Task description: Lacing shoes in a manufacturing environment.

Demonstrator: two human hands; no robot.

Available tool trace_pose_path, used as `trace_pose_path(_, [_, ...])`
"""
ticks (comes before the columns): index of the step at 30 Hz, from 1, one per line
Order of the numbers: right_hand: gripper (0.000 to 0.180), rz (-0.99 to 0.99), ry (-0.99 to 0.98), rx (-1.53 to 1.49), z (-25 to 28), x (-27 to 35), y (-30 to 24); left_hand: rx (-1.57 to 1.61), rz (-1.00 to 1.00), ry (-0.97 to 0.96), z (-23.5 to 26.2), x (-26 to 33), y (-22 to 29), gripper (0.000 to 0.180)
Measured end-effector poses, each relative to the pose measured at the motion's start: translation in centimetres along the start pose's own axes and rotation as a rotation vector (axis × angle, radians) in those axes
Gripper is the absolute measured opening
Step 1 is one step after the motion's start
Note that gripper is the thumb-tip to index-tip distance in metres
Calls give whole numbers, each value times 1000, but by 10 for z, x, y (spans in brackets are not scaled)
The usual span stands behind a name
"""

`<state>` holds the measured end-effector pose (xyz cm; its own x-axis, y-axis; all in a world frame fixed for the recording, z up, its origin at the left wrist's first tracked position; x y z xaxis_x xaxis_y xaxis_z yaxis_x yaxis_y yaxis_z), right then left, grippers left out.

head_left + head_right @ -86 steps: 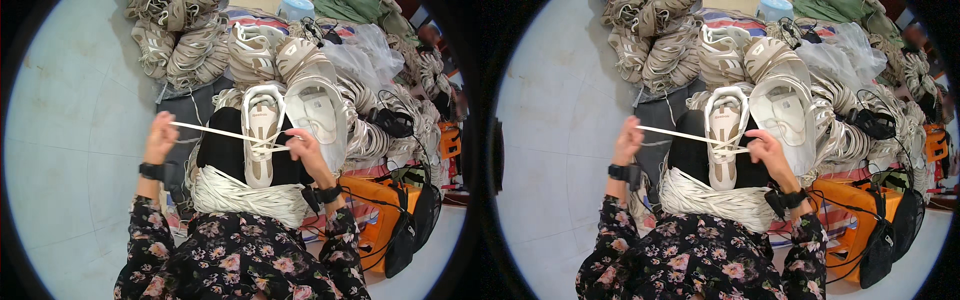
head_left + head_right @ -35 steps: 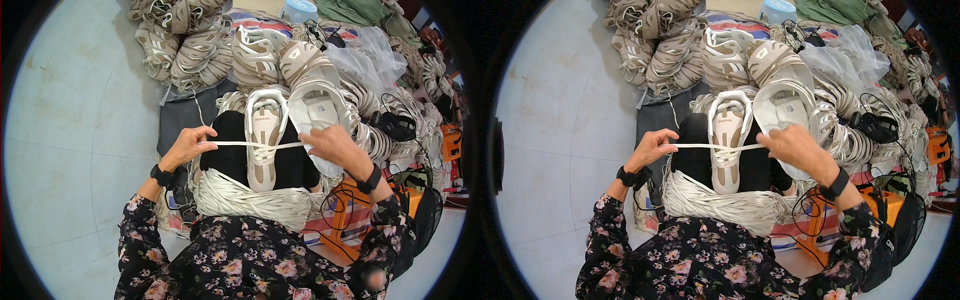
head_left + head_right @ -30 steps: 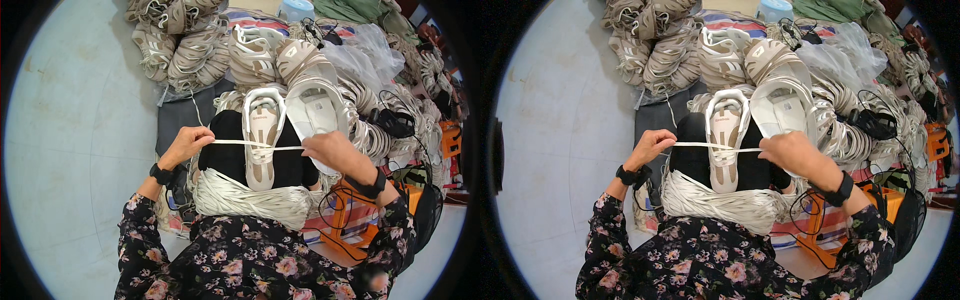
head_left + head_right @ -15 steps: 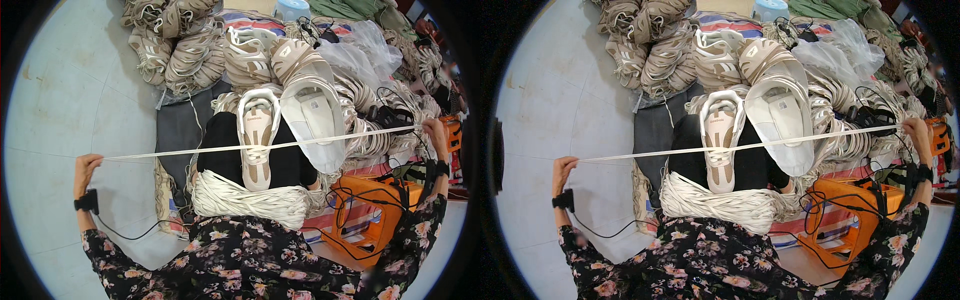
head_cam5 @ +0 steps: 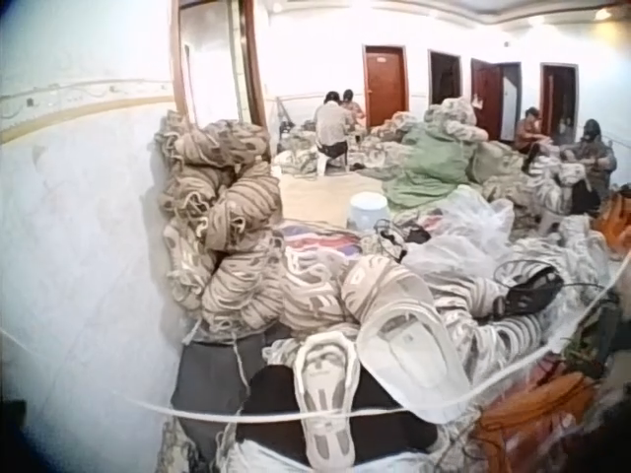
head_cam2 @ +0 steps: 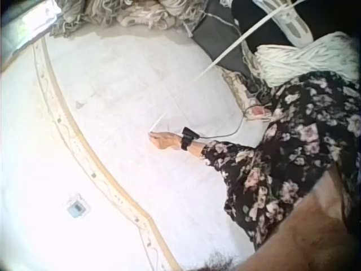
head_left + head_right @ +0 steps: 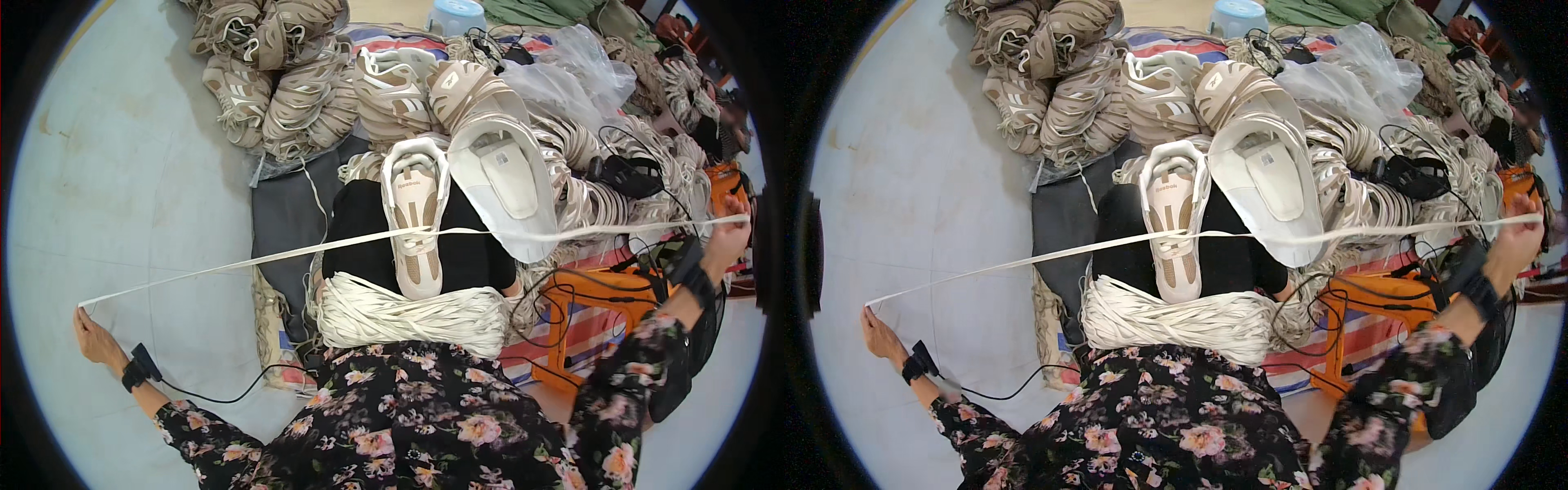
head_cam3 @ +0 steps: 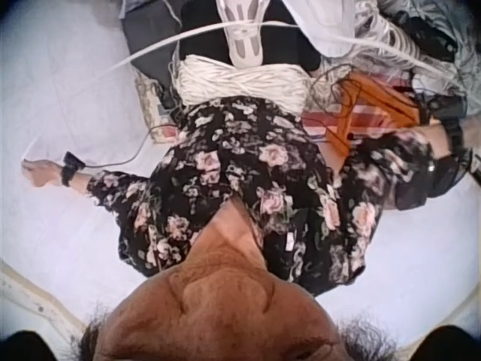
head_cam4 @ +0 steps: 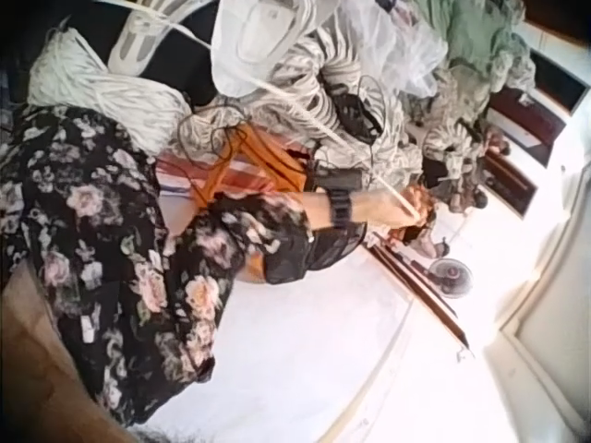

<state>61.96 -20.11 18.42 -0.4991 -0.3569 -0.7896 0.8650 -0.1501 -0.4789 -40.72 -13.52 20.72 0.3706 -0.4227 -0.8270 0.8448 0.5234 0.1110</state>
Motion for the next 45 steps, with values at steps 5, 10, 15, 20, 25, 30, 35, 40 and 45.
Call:
trace_pose_path(5, [27, -593, -227, -1837, -41, 83, -119, 777, 402, -36, -32, 40, 12, 30])
trace_pose_path(10, [37, -414, -963, -736, -122, 195, -244, 1583, 513, -241, -85, 88, 54, 31])
trace_pose_path(15, [19, -403, -1420, -767, -190, 285, -245, 1818, 701, -754, -87, 151, 217, 43])
trace_pose_path(20, [13, -336, -1378, -634, -207, 304, -251, 1741, 753, -1366, -53, 206, 328, 28])
trace_pose_path(25, [15, -246, -1327, -523, -211, 313, -252, 1723, 706, -1587, -36, 240, 369, 13])
trace_pose_path(30, [13, -247, -1149, -544, -208, 313, -247, 1623, 630, -1664, -39, 260, 368, 12])
trace_pose_path(35, [13, -258, -1193, -542, -217, 321, -245, 1594, 297, -1446, -59, 285, 361, 6])
trace_pose_path(40, [12, -307, -1202, -558, -215, 315, -252, 1569, 534, -1706, -62, 282, 364, 6])
trace_pose_path(45, [10, -207, -1149, -550, -214, 315, -258, 1420, 427, -1735, -61, 295, 365, 9])
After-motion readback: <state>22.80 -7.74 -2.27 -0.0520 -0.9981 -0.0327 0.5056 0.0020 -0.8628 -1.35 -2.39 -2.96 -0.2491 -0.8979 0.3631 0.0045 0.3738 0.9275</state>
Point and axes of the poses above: each hand's wrist, its own x-axis away from the middle knuckle, its own z-axis out of the back of the hand, y = z × x, the point moved 1 cm from there along -x, towards the middle knuckle, and after that the axes turned 6 degrees about x, right-handed, at the moved point
